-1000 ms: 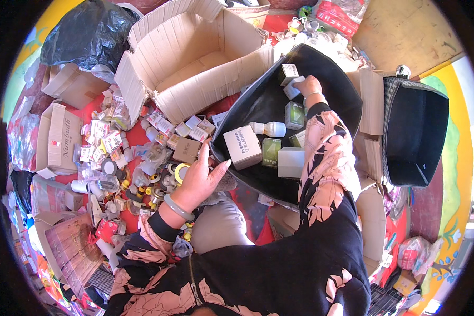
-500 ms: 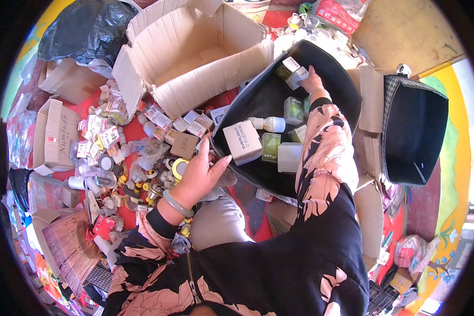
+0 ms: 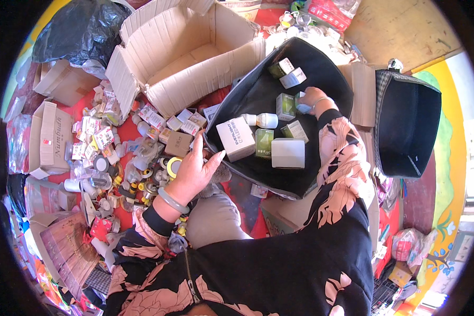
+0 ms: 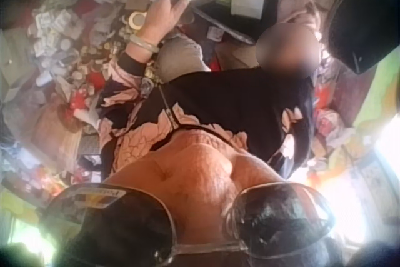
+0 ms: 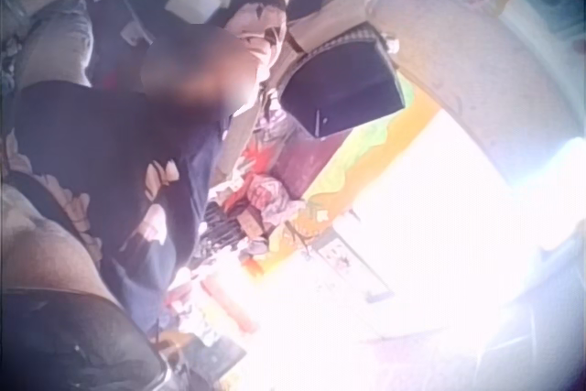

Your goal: The person sits on the floor and sorts through various items, including small boxes, bottles, and plastic-wrapped goods. They pick up items, wipe them with a cloth, and place them into different containers or boxes.

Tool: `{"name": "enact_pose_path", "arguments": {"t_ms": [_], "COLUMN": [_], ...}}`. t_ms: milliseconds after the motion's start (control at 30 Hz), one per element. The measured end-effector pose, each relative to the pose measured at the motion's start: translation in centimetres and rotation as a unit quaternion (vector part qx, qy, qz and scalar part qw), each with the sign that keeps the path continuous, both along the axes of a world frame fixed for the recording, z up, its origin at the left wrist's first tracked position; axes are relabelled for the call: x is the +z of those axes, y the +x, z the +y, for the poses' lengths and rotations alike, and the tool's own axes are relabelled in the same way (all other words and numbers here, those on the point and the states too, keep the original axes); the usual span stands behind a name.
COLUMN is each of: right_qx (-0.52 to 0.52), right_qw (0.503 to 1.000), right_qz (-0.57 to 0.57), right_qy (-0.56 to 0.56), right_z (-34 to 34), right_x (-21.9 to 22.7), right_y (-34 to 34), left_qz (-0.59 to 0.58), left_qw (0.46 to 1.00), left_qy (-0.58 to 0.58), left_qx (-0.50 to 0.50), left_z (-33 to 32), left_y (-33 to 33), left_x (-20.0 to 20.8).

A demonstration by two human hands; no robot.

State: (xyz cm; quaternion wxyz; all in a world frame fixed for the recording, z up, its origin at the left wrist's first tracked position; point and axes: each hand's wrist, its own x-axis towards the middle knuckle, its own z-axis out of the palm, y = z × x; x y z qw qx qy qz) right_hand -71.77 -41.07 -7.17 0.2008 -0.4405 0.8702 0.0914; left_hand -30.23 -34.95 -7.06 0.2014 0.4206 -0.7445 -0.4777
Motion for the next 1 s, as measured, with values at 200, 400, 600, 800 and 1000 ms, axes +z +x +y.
{"name": "enact_pose_path", "arguments": {"t_ms": [200, 400, 600, 800, 1000], "right_qx": [-0.078, -0.019, 0.059, -0.109, -0.075], "right_qw": [0.991, 0.991, 0.997, 0.991, 0.993], "right_qz": [-0.047, 0.078, 0.019, 0.059, 0.045], "right_qy": [-0.094, -0.103, -0.053, 0.051, 0.084], "right_z": [-2.7, -6.1, -4.0, -1.7, 1.4], "right_x": [-4.1, -5.9, -6.8, -3.8, -5.8], "right_y": [-8.8, -9.3, -10.8, -5.8, -6.5], "left_qz": [0.016, 0.022, 0.028, -0.009, 0.02], "left_qw": [1.0, 1.0, 1.0, 1.0, 1.0], "left_qy": [0.0, -0.006, 0.005, 0.012, -0.011], "left_qx": [0.0, 0.001, -0.007, 0.015, -0.001], "left_z": [0.2, 0.1, 0.2, 0.0, 0.1], "left_y": [-0.3, -0.4, -0.4, 0.3, -0.6], "left_x": [-0.3, -0.3, 0.0, 0.1, 0.0]}}
